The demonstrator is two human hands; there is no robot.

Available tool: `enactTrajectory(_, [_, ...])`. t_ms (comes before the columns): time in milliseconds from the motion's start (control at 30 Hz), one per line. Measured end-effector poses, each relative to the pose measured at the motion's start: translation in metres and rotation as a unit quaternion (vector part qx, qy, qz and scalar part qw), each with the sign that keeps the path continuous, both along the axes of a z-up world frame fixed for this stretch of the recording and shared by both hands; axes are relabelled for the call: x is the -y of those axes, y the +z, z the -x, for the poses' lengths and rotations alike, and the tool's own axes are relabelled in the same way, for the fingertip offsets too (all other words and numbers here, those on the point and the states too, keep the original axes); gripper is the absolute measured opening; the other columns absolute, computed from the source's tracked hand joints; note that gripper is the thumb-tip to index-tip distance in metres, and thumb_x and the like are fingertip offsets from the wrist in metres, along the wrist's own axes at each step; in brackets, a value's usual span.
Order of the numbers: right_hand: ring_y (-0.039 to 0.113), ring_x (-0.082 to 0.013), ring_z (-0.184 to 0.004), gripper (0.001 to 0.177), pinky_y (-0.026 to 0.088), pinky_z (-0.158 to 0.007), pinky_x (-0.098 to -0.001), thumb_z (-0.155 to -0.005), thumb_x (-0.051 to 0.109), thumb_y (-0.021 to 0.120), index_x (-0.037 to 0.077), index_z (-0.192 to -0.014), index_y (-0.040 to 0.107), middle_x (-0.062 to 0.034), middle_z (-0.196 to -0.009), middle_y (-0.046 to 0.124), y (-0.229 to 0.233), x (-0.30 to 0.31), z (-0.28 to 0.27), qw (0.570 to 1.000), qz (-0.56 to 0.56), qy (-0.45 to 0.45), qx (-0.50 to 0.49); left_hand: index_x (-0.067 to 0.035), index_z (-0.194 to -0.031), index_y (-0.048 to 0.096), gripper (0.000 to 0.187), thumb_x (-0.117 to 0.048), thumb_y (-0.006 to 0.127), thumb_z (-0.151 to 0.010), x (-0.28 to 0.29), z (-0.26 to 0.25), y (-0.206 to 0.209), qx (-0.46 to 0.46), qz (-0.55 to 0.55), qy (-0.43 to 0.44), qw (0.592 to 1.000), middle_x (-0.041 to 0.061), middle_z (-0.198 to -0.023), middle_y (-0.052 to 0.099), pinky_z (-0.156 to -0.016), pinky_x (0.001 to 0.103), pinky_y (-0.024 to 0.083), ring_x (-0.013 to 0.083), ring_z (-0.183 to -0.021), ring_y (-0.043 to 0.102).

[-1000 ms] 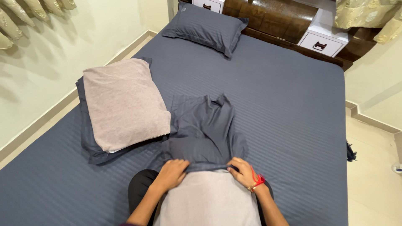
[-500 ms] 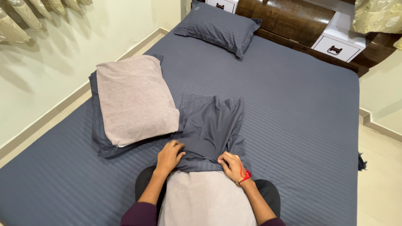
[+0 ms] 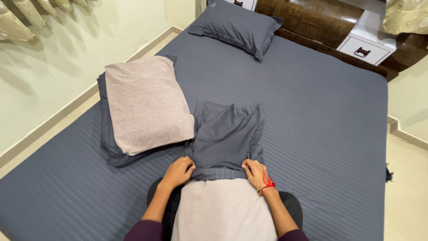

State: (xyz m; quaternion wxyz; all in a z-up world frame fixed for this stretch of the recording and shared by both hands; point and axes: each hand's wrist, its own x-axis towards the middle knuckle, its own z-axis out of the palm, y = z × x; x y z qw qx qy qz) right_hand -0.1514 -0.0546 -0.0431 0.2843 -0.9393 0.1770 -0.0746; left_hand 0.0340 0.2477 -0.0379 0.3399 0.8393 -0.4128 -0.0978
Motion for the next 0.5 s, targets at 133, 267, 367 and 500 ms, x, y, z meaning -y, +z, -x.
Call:
enactTrajectory(133, [0.068, -0.0258, -0.089, 0.020, 0.052, -0.084, -0.0379, -0.089, 0.026, 0.066, 0.012, -0.102, 0.070, -0.0064, -0.090, 0.071, 0.007, 0.016, 0.011, 0.993, -0.117, -0.004, -0.030, -0.005, -0.092, 0.071, 0.019, -0.023, 0.066, -0.087, 0.012, -0.021, -0.018, 0.006, -0.026, 0.021, 0.999, 0.011, -0.098, 0.070, -0.082, 0.046, 0.052, 0.0346, -0.097, 0.065])
enactTrajectory(267, [0.062, -0.0354, -0.100, 0.029, 0.048, -0.084, -0.0424, -0.082, 0.021, 0.070, 0.005, -0.106, 0.069, -0.0143, -0.104, 0.068, -0.008, 0.059, 0.020, 0.991, -0.030, 0.074, 0.103, -0.007, -0.100, 0.068, 0.023, -0.028, 0.060, -0.094, 0.014, -0.024, -0.029, -0.002, -0.057, 0.031, 0.998, 0.012, -0.099, 0.071, -0.082, 0.049, 0.051, 0.0369, -0.098, 0.066])
enactTrajectory(367, [0.063, -0.0324, -0.098, 0.026, 0.050, -0.085, -0.0420, -0.091, 0.030, 0.067, 0.006, -0.101, 0.068, -0.0127, -0.102, 0.067, -0.021, 0.065, 0.013, 0.998, -0.028, 0.052, 0.005, -0.009, -0.104, 0.065, 0.023, -0.028, 0.055, -0.097, 0.014, -0.018, -0.031, 0.001, -0.078, 0.033, 0.996, 0.015, -0.099, 0.072, -0.081, 0.051, 0.050, 0.0386, -0.097, 0.067])
enactTrajectory(500, [0.064, -0.0283, -0.092, 0.035, 0.051, -0.084, -0.0418, -0.098, 0.040, 0.060, 0.007, -0.104, 0.068, -0.0130, -0.098, 0.069, -0.005, 0.072, 0.030, 0.984, -0.071, -0.010, -0.163, -0.009, -0.105, 0.063, 0.028, -0.034, 0.052, -0.102, 0.005, -0.011, -0.026, -0.024, -0.143, 0.036, 0.989, 0.018, -0.096, 0.073, -0.083, 0.052, 0.049, 0.0401, -0.096, 0.067])
